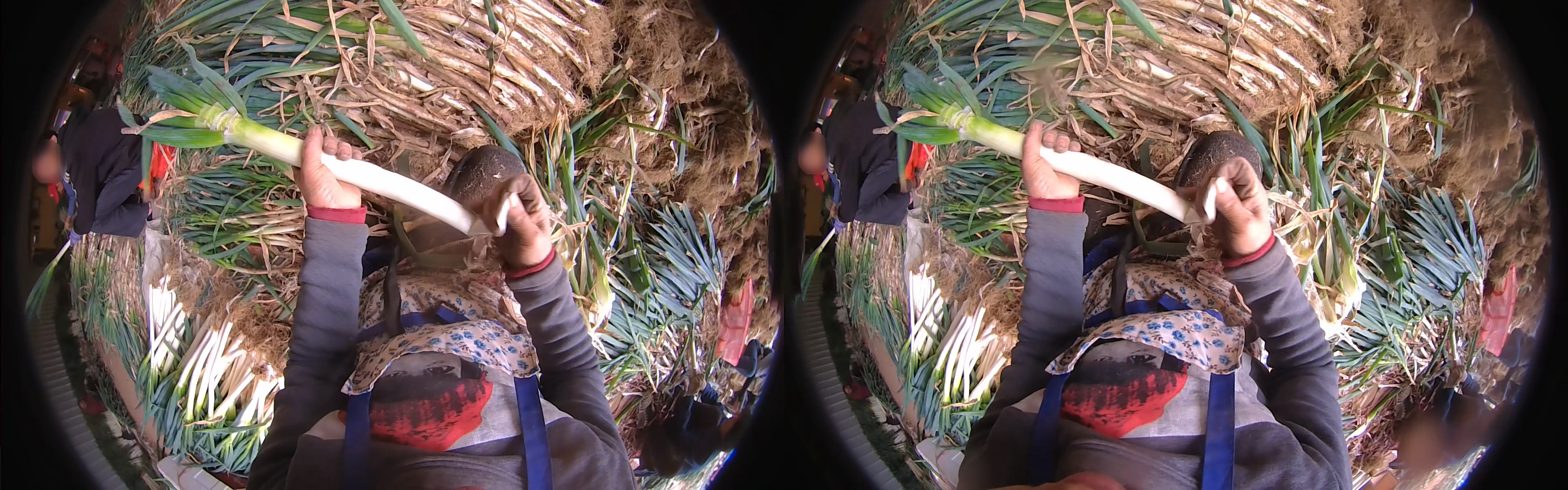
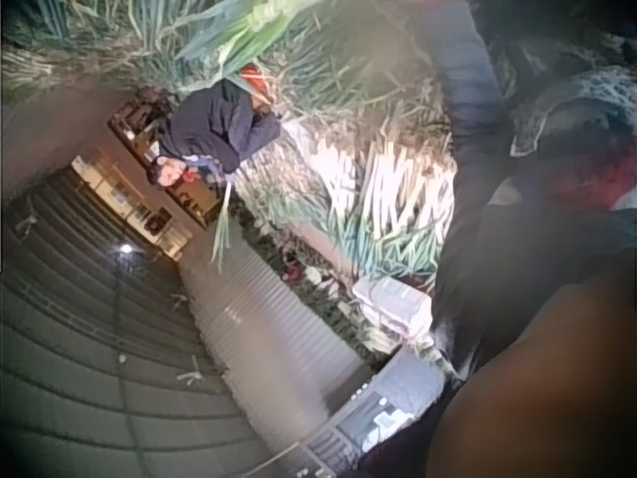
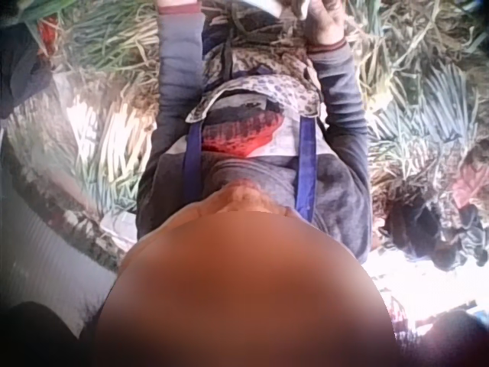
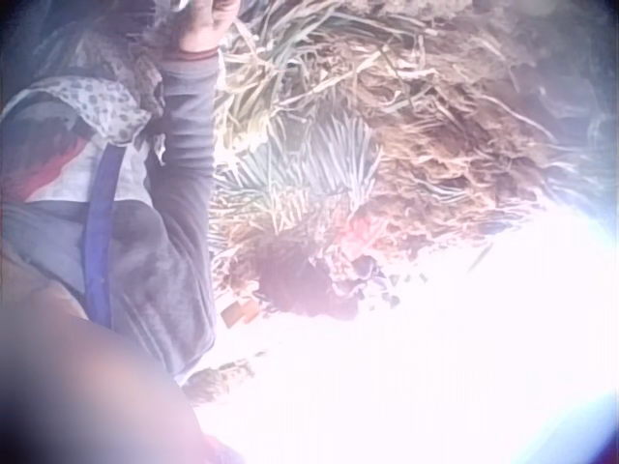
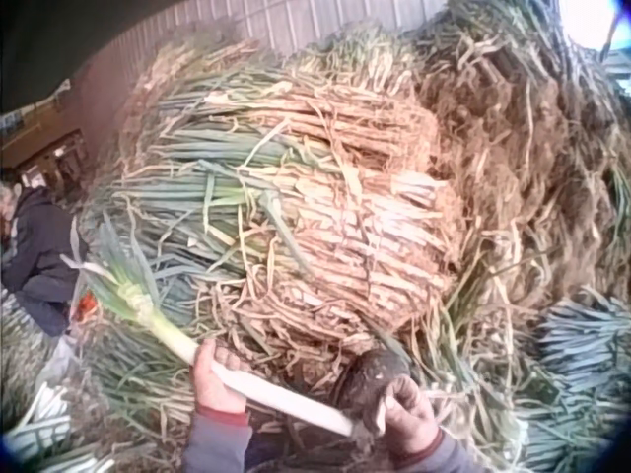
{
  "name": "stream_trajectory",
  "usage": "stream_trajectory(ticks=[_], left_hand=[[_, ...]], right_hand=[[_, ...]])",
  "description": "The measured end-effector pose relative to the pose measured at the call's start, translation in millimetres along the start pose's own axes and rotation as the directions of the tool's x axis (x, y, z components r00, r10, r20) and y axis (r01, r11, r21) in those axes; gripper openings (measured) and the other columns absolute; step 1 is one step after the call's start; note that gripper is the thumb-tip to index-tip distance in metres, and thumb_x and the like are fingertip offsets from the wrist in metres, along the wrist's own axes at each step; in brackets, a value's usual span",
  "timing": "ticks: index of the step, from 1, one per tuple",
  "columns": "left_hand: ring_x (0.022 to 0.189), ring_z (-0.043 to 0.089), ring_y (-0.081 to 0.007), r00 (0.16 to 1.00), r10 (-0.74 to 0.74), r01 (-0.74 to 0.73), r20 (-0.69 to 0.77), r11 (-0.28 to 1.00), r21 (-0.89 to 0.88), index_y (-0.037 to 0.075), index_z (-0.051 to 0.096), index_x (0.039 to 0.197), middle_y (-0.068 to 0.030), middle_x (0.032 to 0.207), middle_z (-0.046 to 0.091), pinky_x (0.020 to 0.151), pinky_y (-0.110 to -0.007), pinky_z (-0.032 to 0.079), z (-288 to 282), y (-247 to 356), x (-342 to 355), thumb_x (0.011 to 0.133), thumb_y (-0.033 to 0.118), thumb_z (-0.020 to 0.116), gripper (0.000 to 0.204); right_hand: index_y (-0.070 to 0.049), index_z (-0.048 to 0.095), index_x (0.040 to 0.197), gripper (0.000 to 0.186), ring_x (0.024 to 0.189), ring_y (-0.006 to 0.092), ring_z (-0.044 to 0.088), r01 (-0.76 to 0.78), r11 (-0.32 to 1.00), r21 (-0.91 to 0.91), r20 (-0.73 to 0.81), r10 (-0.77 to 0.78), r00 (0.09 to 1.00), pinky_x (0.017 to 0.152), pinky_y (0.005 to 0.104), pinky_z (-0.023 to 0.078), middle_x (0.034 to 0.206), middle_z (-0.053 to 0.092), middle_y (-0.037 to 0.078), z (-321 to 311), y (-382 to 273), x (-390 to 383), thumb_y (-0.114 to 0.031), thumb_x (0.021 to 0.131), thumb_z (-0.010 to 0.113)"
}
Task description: The person repeatedly picks up leeks from a large pile, removes dry outer layers and roots by hand, and places the cleaned leeks onto a conveyor belt. The process is continuous and repetitive, with the person handling each leek individually.
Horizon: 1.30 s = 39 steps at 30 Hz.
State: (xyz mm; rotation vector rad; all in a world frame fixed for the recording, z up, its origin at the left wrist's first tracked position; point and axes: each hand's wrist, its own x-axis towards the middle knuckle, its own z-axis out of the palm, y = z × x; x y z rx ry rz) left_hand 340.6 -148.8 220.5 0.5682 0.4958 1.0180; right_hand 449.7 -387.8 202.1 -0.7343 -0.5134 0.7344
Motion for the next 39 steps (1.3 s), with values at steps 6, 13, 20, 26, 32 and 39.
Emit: stream_trajectory(ticks=[6, 13, 20, 26, 32, 39], left_hand=[[0.05, 0.041, -0.0086, 0.995, 0.054, -0.054, -0.084, 0.999, -0.001, 0.016, 0.046, 0.079, 0.0067, 0.058, 0.041, 0.05, -0.029, 0.037, -18.7, 38.8, 37.7, 0.081, 0.02, 0.063, 0.018], [0.048, 0.036, -0.0081, 0.994, 0.047, -0.034, 0.103, 0.992, -0.12, 0.012, 0.048, 0.083, 0.0064, 0.057, 0.038, 0.049, -0.027, 0.033, -19.4, 39.9, 37.2, 0.085, 0.021, 0.055, 0.012], [0.048, 0.037, -0.0076, 0.989, 0.03, 0.003, 0.143, 0.975, -0.221, 0.011, 0.049, 0.085, 0.0069, 0.057, 0.039, 0.049, -0.026, 0.033, -12.9, 38.6, 31.9, 0.083, 0.021, 0.058, 0.013], [0.046, 0.035, -0.0082, 0.969, -0.184, 0.167, -0.167, 0.98, -0.108, 0.014, 0.045, 0.076, 0.0065, 0.056, 0.036, 0.048, -0.027, 0.035, -62.0, 34.3, 55.6, 0.081, 0.021, 0.057, 0.015], [0.052, 0.043, -0.013, 0.896, -0.032, 0.054, -0.443, 0.998, 0.037, 0.014, 0.04, 0.07, 0.0012, 0.061, 0.041, 0.048, -0.031, 0.042, -90.3, 63.0, 65.9, 0.079, 0.024, 0.055, 0.02], [0.045, 0.041, -0.012, 0.997, -0.006, -0.001, -0.071, 0.995, -0.097, 0.015, 0.051, 0.087, 0.0038, 0.052, 0.041, 0.047, -0.031, 0.041, -48.8, -3.9, -11.9, 0.08, 0.019, 0.061, 0.014]], right_hand=[[-0.006, 0.047, 0.09, 0.007, 0.046, 0.0067, 0.034, -0.311, 0.92, -0.238, -0.238, 0.255, 0.937, 0.041, 0.0228, 0.027, 0.066, 0.044, -0.001, -97.2, -52.2, -75.5, -0.011, 0.088, 0.052], [0.001, 0.063, 0.089, 0.023, 0.08, 0.0304, 0.062, 0.073, 0.021, -0.997, 0.074, 0.029, 0.997, 0.07, 0.0361, 0.049, 0.089, 0.063, 0.016, -62.9, -80.5, -45.8, -0.022, 0.084, 0.059], [0.007, 0.025, 0.138, 0.082, 0.095, 0.0158, 0.056, -0.226, 0.862, -0.454, 0.487, 0.452, 0.747, 0.078, 0.0267, 0.045, 0.112, 0.056, 0.013, 33.2, -4.6, 30.9, -0.051, 0.086, 0.054], [0.008, 0.023, 0.138, 0.082, 0.129, 0.0273, 0.035, -0.024, 0.756, -0.654, 0.397, 0.37, 0.84, 0.106, 0.0346, 0.026, 0.138, 0.036, 0.022, 16.8, -16.2, -29.5, -0.042, 0.082, 0.055], [0.006, 0.054, 0.115, 0.055, 0.102, 0.0208, 0.055, -0.26, 0.577, -0.774, -0.263, 0.079, 0.961, 0.087, 0.0342, 0.043, 0.106, 0.06, 0.016, -69.1, -94.9, -119.1, -0.043, 0.091, 0.047], [0.002, 0.061, 0.11, 0.062, 0.087, 0.0304, 0.061, 0.274, 0.003, -0.962, 0.274, 0.072, 0.959, 0.079, 0.0392, 0.05, 0.098, 0.061, 0.019, -36.2, -34.6, -26.1, -0.054, 0.085, 0.05]])
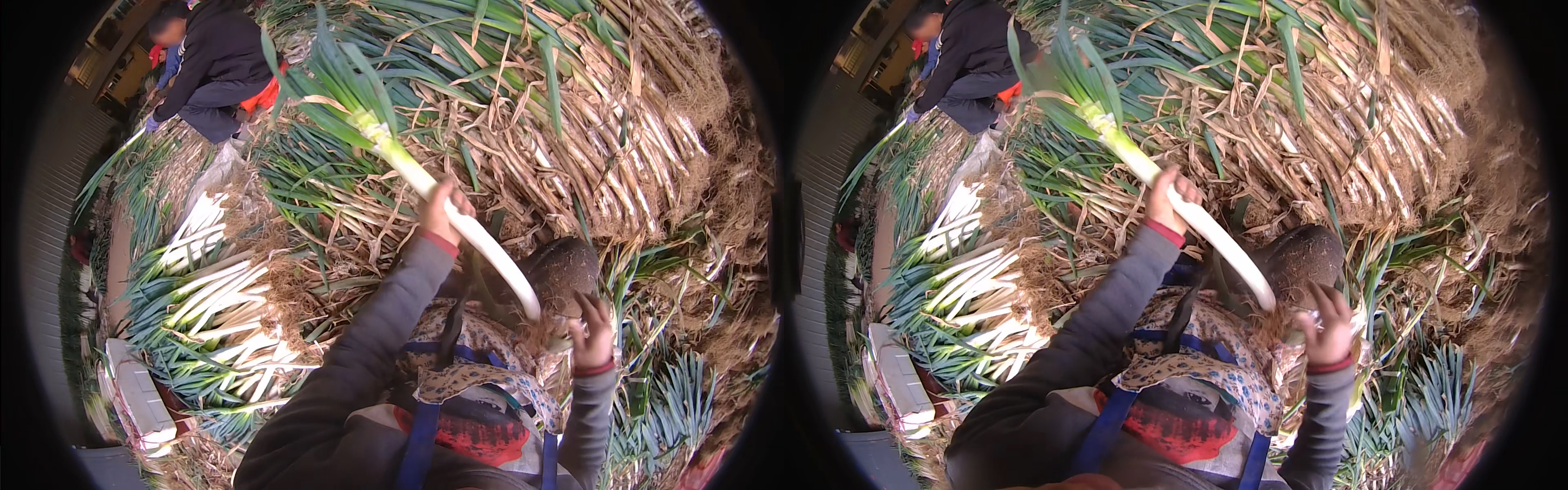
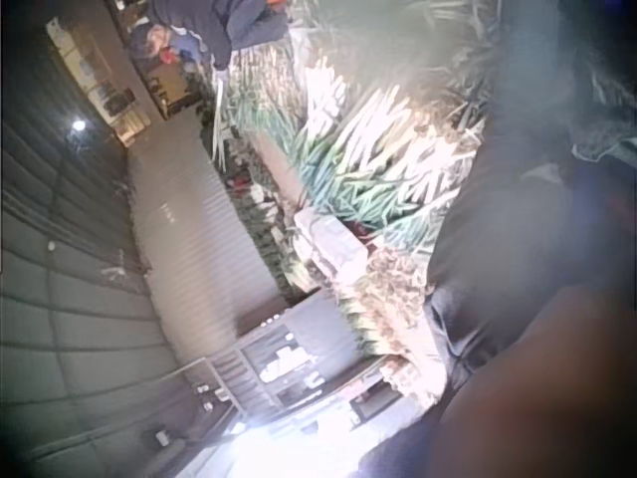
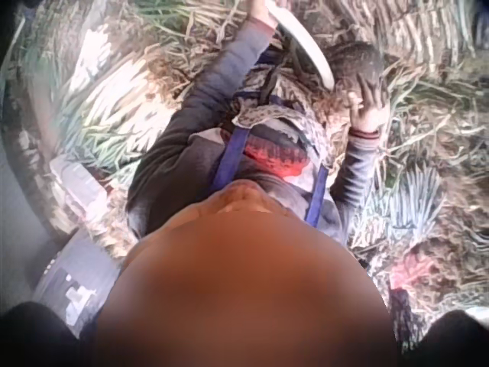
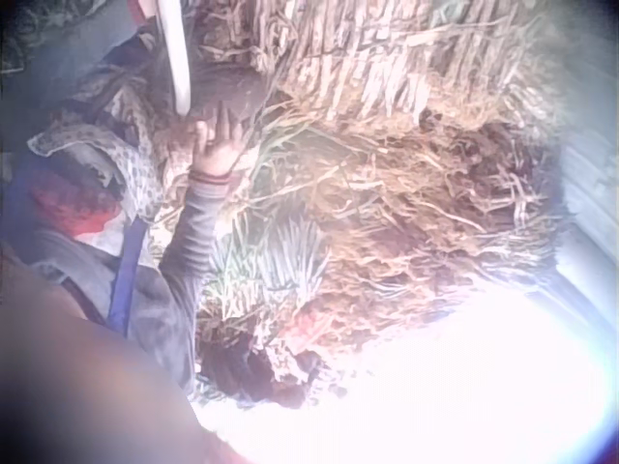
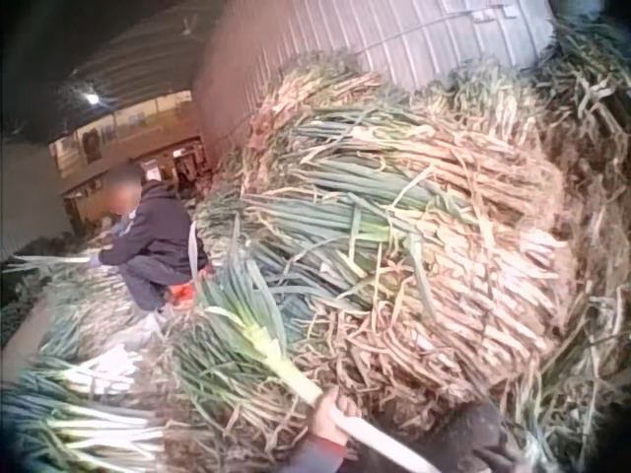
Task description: The person repeatedly picks up leeks from a large pile, removes dry outer layers and roots by hand, and places the cleaned leeks onto a conveyor belt. The process is continuous and repetitive, with the person handling each leek individually.
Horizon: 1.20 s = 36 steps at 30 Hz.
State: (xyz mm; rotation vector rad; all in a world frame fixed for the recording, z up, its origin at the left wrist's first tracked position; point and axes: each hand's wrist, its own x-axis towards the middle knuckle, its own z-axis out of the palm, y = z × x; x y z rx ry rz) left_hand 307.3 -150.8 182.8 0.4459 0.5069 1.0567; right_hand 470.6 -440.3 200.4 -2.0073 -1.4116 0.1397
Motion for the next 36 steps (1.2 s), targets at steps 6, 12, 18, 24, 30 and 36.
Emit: stream_trajectory(ticks=[6, 12, 18, 24, 30, 36], left_hand=[[0.041, 0.042, -0.0097, 0.993, 0.081, -0.081, 0.089, 0.997, -0.001, 0.015, 0.052, 0.087, 0.0042, 0.052, 0.042, 0.037, -0.027, 0.039, 30.8, 50.1, -28.3, 0.079, 0.021, 0.062, 0.014], [0.043, 0.039, -0.0079, 0.937, 0.343, -0.348, 0.072, 0.934, 0.077, 0.018, 0.045, 0.068, 0.0057, 0.049, 0.04, 0.043, -0.023, 0.039, -78.6, 227.7, -16.2, 0.084, 0.025, 0.059, 0.022], [0.08, 0.059, -0.0262, 0.483, 0.724, -0.402, -0.493, 0.683, 0.609, 0.01, 0.037, 0.129, -0.0151, 0.104, 0.057, 0.074, -0.038, 0.053, -276.4, 441.9, -83.8, 0.082, 0.057, 0.055, 0.069], [0.033, 0.035, -0.0112, 0.287, 0.626, 0.359, -0.725, 0.632, 0.687, 0.008, 0.059, 0.1, -0.0084, 0.063, 0.058, 0.03, -0.024, 0.024, -443.0, 393.8, -165.5, 0.084, 0.042, 0.06, 0.038], [0.029, 0.035, -0.0097, 0.584, 0.47, 0.419, -0.662, 0.524, 0.742, 0.005, 0.059, 0.101, -0.0063, 0.06, 0.055, 0.027, -0.024, 0.025, -427.5, 280.7, -114.6, 0.091, 0.026, 0.054, 0.024], [0.034, 0.038, -0.0071, 0.744, 0.304, 0.35, -0.595, 0.581, 0.735, 0.006, 0.06, 0.101, -0.003, 0.061, 0.053, 0.031, -0.021, 0.029, -354.6, 209.7, -37.9, 0.089, 0.022, 0.058, 0.02]], right_hand=[[-0.002, 0.049, 0.12, 0.057, 0.078, 0.0247, 0.066, -0.052, 0.953, 0.298, 0.263, -0.03, 0.964, 0.072, 0.0341, 0.052, 0.089, 0.064, 0.017, 60.6, -65.0, 28.0, -0.038, 0.08, 0.068], [-0.001, 0.06, 0.091, 0.025, 0.065, 0.0265, 0.06, -0.181, 0.88, 0.439, 0.465, -0.051, 0.884, 0.063, 0.0331, 0.048, 0.074, 0.061, 0.016, 90.8, -62.2, 36.8, -0.024, 0.084, 0.064], [-0.002, 0.062, 0.093, 0.022, 0.078, 0.034, 0.061, 0.041, 0.938, 0.344, 0.446, -0.202, 0.872, 0.07, 0.0383, 0.05, 0.085, 0.062, 0.018, 165.1, -49.6, 132.1, -0.021, 0.083, 0.063], [-0.006, 0.064, 0.095, 0.024, 0.083, 0.0367, 0.061, -0.236, 0.972, 0.0, 0.306, 0.225, 0.925, 0.076, 0.0413, 0.049, 0.091, 0.064, 0.018, 313.0, 19.5, 222.6, -0.025, 0.08, 0.062], [-0.015, 0.055, 0.112, 0.041, 0.095, 0.0331, 0.057, -0.241, 0.916, -0.322, 0.232, 0.323, 0.918, 0.082, 0.0453, 0.046, 0.107, 0.055, 0.012, 376.4, 71.4, 246.6, -0.025, 0.074, 0.068], [-0.015, 0.03, 0.135, 0.075, 0.098, 0.0286, 0.059, -0.224, 0.823, -0.522, 0.507, 0.511, 0.694, 0.091, 0.0465, 0.04, 0.108, 0.059, 0.012, 376.2, 44.1, 234.9, -0.042, 0.076, 0.067]])
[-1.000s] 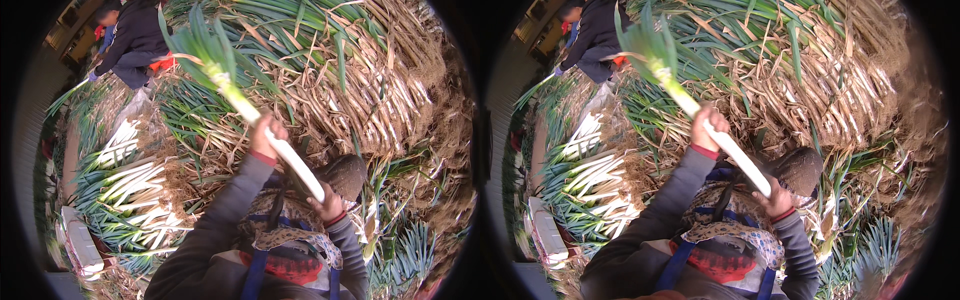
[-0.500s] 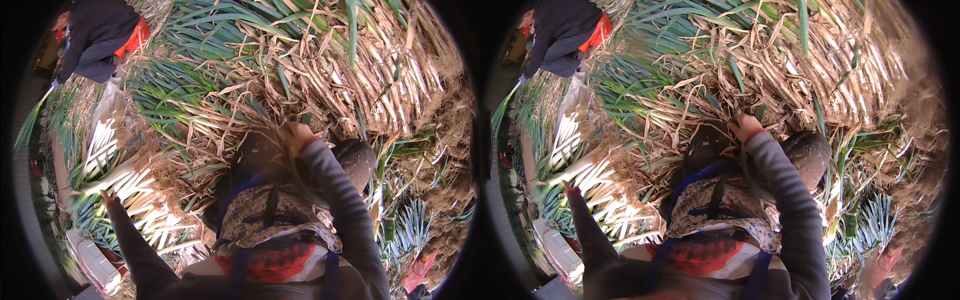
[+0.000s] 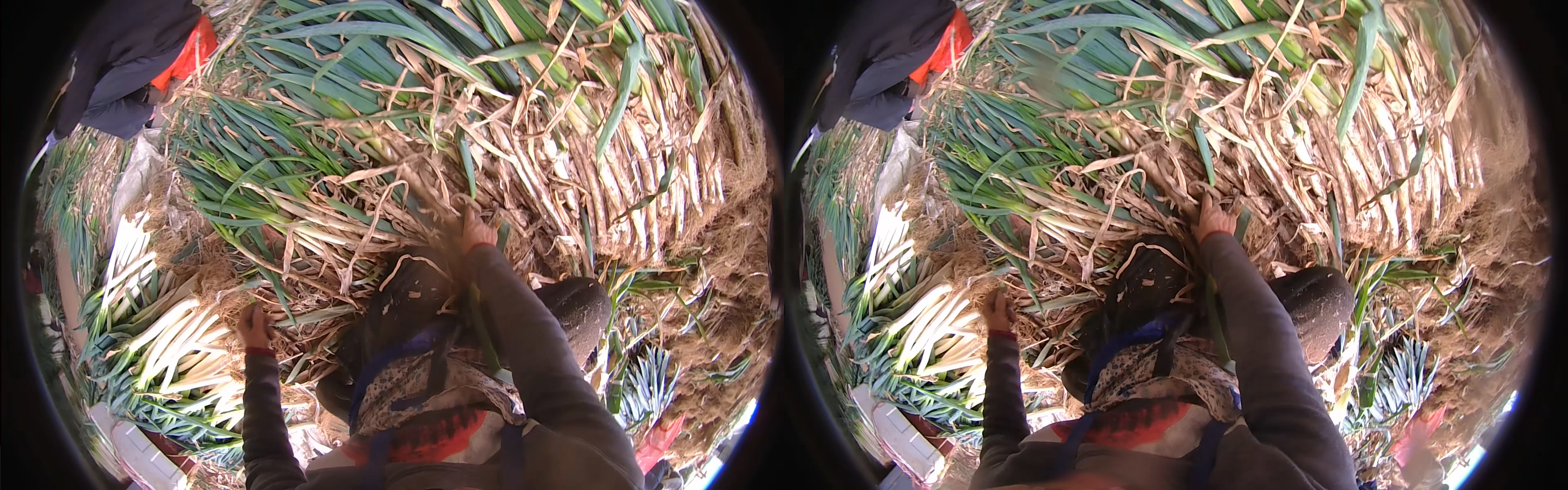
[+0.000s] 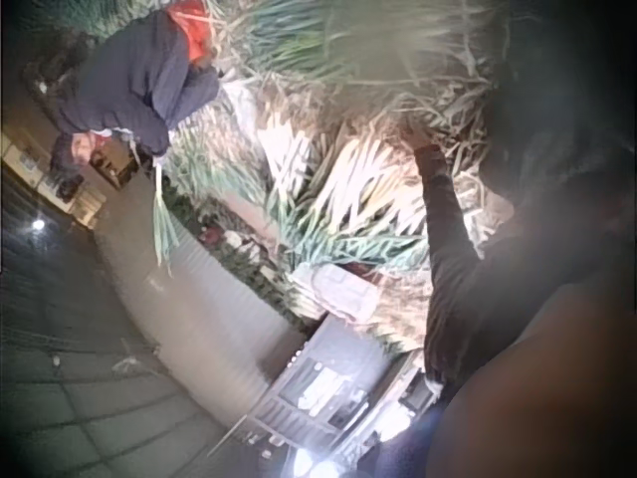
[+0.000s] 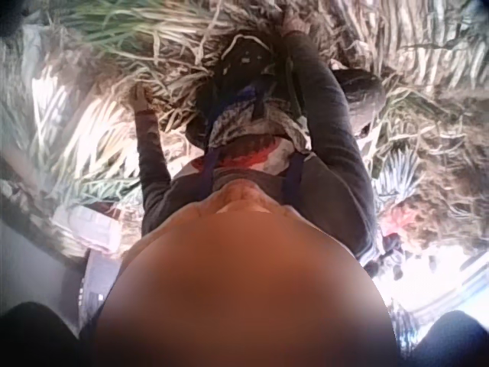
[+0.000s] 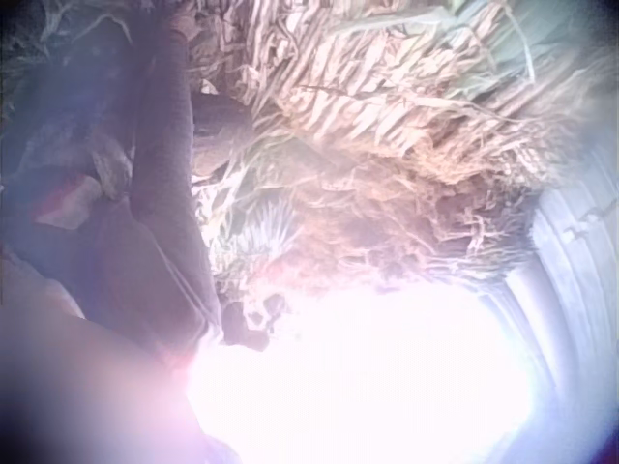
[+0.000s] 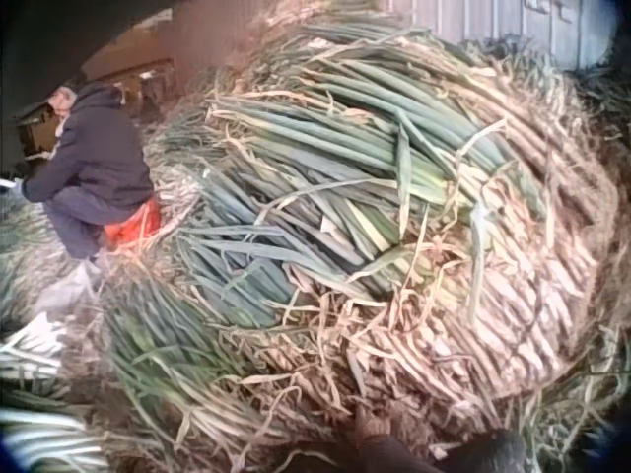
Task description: The person repeatedly picks up leeks from a large pile, removes dry outer layers and roots by hand, and places the cleaned leeks onto a conveyor belt. The process is continuous and repetitive, with the person handling each leek individually.
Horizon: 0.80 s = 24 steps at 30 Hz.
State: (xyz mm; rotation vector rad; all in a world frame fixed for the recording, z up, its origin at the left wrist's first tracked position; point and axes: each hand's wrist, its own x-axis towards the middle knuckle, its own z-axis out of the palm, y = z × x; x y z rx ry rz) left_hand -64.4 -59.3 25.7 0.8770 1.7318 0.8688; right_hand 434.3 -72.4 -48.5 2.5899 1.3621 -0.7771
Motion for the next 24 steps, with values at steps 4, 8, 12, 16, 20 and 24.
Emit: stream_trajectory(ticks=[4, 8, 12, 16, 20, 24], left_hand=[[0.04, 0.043, -0.0071, 0.984, -0.015, 0.006, 0.175, 0.999, 0.053, 0.005, 0.06, 0.105, -0.0021, 0.064, 0.052, 0.034, -0.02, 0.033, 72.7, 15.0, -29.1, 0.088, 0.02, 0.058, 0.022], [0.045, 0.048, -0.0086, 0.874, 0.081, -0.056, 0.479, 0.996, -0.066, 0.003, 0.059, 0.106, -0.0033, 0.07, 0.056, 0.036, -0.022, 0.038, 160.6, 36.2, -63.0, 0.091, 0.026, 0.054, 0.028], [0.07, 0.058, -0.0118, 0.656, 0.073, 0.134, 0.752, 0.968, -0.212, 0.005, 0.05, 0.122, -0.0058, 0.091, 0.061, 0.056, -0.024, 0.047, 250.9, 72.5, -93.0, 0.094, 0.043, 0.046, 0.047], [0.099, 0.055, -0.022, 0.586, 0.194, 0.455, 0.787, 0.725, -0.518, 0.007, 0.047, 0.12, -0.01, 0.109, 0.057, 0.081, -0.041, 0.048, 324.6, 114.9, -141.2, 0.084, 0.057, 0.053, 0.062], [0.096, 0.054, -0.0239, 0.48, 0.218, 0.707, 0.85, 0.477, -0.522, 0.009, 0.054, 0.107, -0.0051, 0.095, 0.056, 0.087, -0.043, 0.044, 355.4, 131.1, -220.7, 0.084, 0.049, 0.059, 0.046], [0.089, 0.053, -0.0221, 0.221, 0.405, 0.742, 0.887, 0.52, -0.422, 0.009, 0.052, 0.112, -0.005, 0.094, 0.055, 0.088, -0.042, 0.042, 351.5, 129.0, -289.0, 0.083, 0.05, 0.059, 0.05]], right_hand=[[-0.011, 0.048, 0.115, 0.041, 0.08, 0.0275, 0.063, 0.098, 0.984, -0.148, -0.017, -0.102, 0.995, 0.072, 0.0434, 0.05, 0.099, 0.062, 0.014, -54.2, -0.6, -15.0, -0.042, 0.088, 0.052], [-0.007, 0.055, 0.1, 0.03, 0.076, 0.0305, 0.063, 0.379, 0.924, -0.05, -0.083, -0.382, 0.921, 0.071, 0.0408, 0.051, 0.083, 0.064, 0.016, -157.6, 39.4, -60.0, -0.033, 0.085, 0.056], [-0.009, 0.058, 0.093, 0.024, 0.07, 0.0331, 0.062, 0.402, 0.911, -0.093, -0.283, -0.411, 0.866, 0.064, 0.044, 0.048, 0.075, 0.063, 0.014, -236.0, 101.9, -178.1, -0.028, 0.078, 0.062], [-0.006, 0.059, 0.09, 0.023, 0.061, 0.0331, 0.059, 0.315, 0.943, -0.104, -0.51, -0.323, 0.797, 0.054, 0.0411, 0.046, 0.072, 0.059, 0.012, -244.4, 176.5, -312.3, -0.011, 0.069, 0.067], [-0.004, 0.06, 0.088, 0.024, 0.062, 0.0306, 0.057, 0.13, 0.991, 0.021, -0.627, -0.089, 0.774, 0.054, 0.0371, 0.045, 0.07, 0.055, 0.011, -174.8, 238.9, -405.4, -0.008, 0.066, 0.069], [-0.002, 0.061, 0.099, 0.036, 0.071, 0.028, 0.06, -0.067, 0.934, 0.35, -0.309, 0.182, 0.933, 0.061, 0.0362, 0.049, 0.085, 0.057, 0.012, -114.2, 242.4, -427.6, -0.016, 0.069, 0.075]])
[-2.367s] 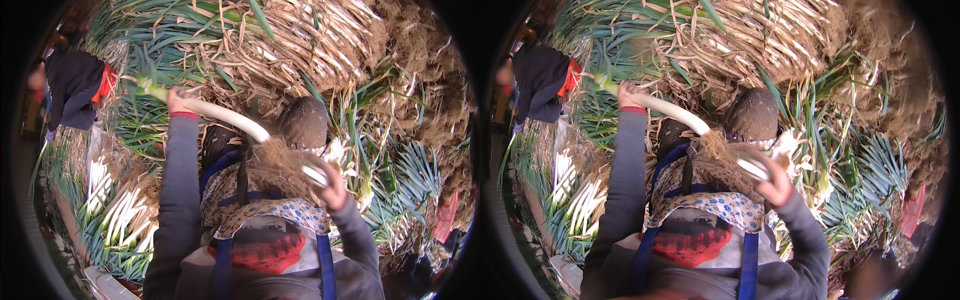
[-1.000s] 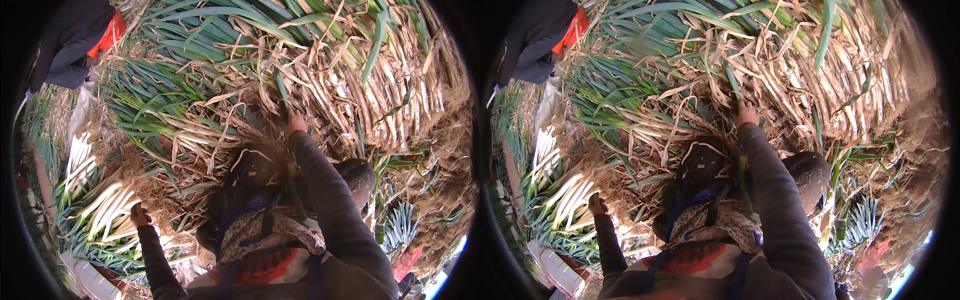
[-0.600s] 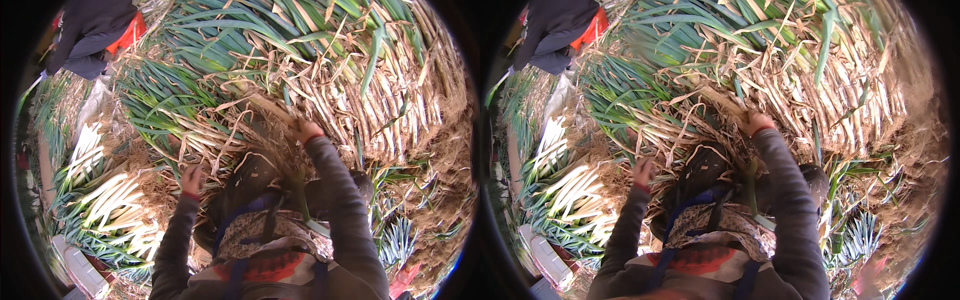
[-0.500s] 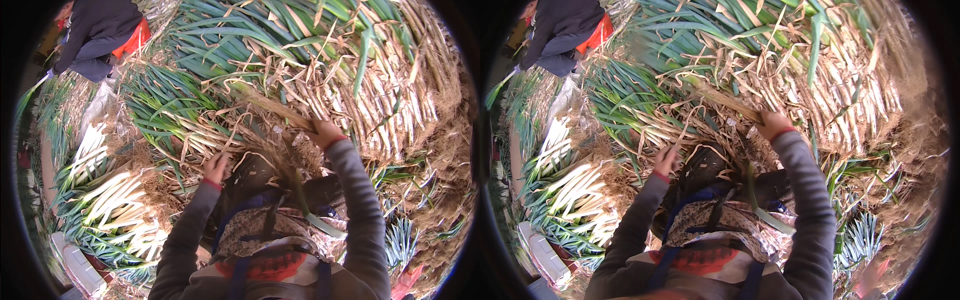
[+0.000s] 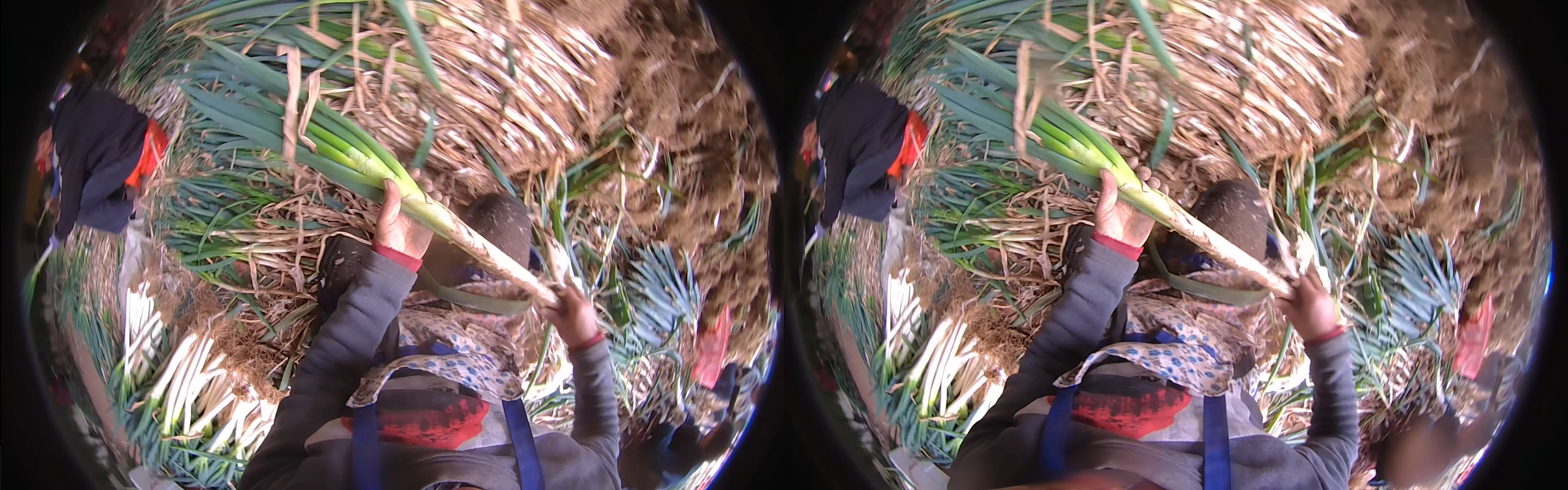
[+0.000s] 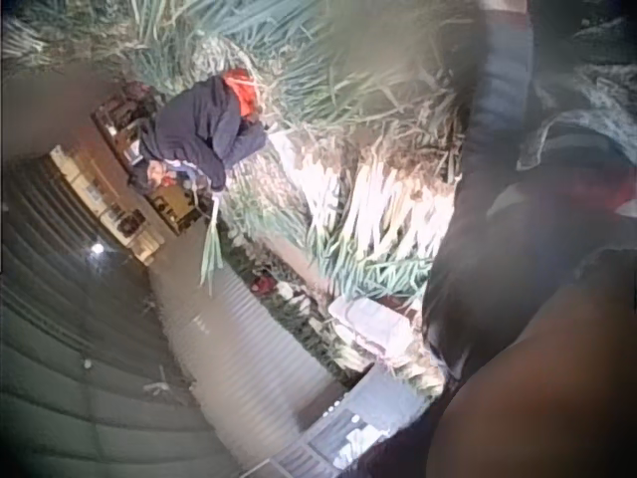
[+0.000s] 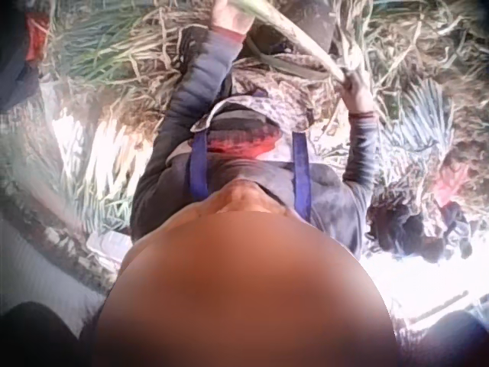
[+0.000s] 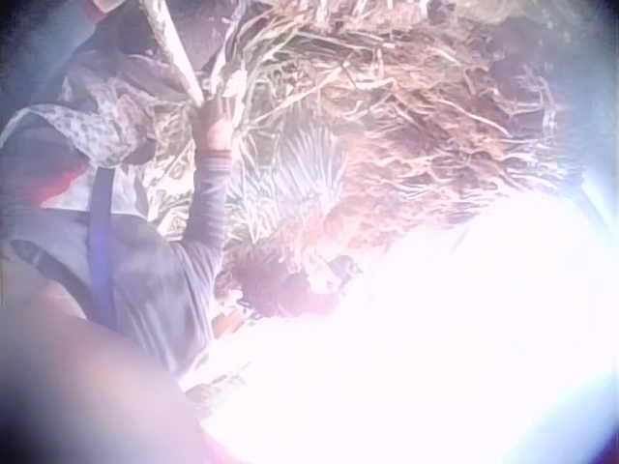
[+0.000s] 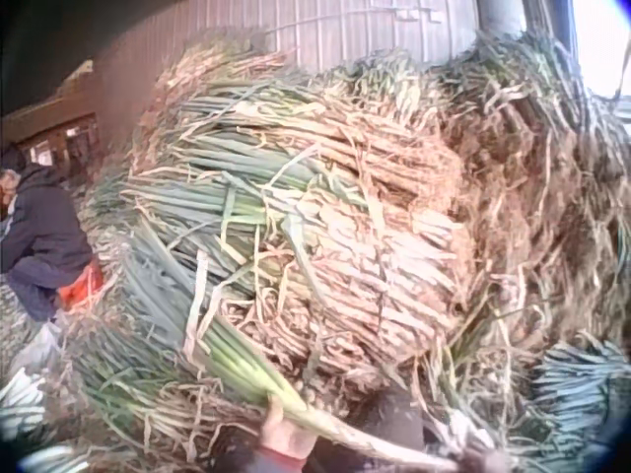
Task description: The person repeatedly picks up leeks from a large pile, removes dry outer layers and roots by hand, and places the cleaned leeks onto a conveyor belt. The process is continuous and repetitive, with the person handling each leek individually.
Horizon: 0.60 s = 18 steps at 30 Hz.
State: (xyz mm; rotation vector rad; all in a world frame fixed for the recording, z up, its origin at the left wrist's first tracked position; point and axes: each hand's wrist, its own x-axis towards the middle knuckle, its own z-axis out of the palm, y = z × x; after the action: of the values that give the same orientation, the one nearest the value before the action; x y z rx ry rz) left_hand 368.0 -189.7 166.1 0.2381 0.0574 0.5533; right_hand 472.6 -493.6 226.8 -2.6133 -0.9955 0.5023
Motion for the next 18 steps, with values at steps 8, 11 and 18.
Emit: stream_trajectory(ticks=[8, 11, 18], left_hand=[[0.096, 0.054, -0.0233, 0.981, -0.108, 0.048, 0.163, 0.941, 0.336, 0.004, 0.048, 0.117, -0.0072, 0.101, 0.056, 0.09, -0.042, 0.042, 62.9, -33.6, -11.2, 0.082, 0.055, 0.057, 0.062], [0.101, 0.055, -0.0224, 0.987, 0.143, -0.073, -0.066, 0.789, 0.609, 0.007, 0.039, 0.129, -0.0102, 0.108, 0.056, 0.086, -0.038, 0.047, 73.6, -22.4, -18.2, 0.089, 0.045, 0.054, 0.057], [0.088, 0.051, -0.0106, 0.961, 0.258, -0.129, -0.095, 0.729, 0.672, 0.007, 0.039, 0.125, -0.0025, 0.102, 0.053, 0.077, -0.026, 0.044, 57.8, -23.1, -16.0, 0.089, 0.011, 0.059, 0.041]], right_hand=[[-0.001, 0.051, 0.085, 0.036, 0.063, 0.0343, 0.059, 0.43, 0.649, 0.628, -0.119, -0.466, 0.877, 0.056, 0.0386, 0.047, 0.067, 0.059, 0.015, 25.4, -83.5, 69.3, -0.035, 0.085, 0.061], [-0.005, 0.056, 0.091, 0.033, 0.064, 0.0317, 0.06, 0.463, 0.859, 0.218, -0.354, -0.373, 0.858, 0.057, 0.0384, 0.048, 0.073, 0.06, 0.014, 31.4, -87.0, 70.9, -0.037, 0.086, 0.058], [-0.01, 0.062, 0.09, 0.021, 0.066, 0.0251, 0.06, 0.416, 0.908, 0.047, -0.498, -0.34, 0.798, 0.062, 0.0378, 0.046, 0.073, 0.058, 0.006, 51.0, -86.9, 59.9, -0.03, 0.086, 0.055]])
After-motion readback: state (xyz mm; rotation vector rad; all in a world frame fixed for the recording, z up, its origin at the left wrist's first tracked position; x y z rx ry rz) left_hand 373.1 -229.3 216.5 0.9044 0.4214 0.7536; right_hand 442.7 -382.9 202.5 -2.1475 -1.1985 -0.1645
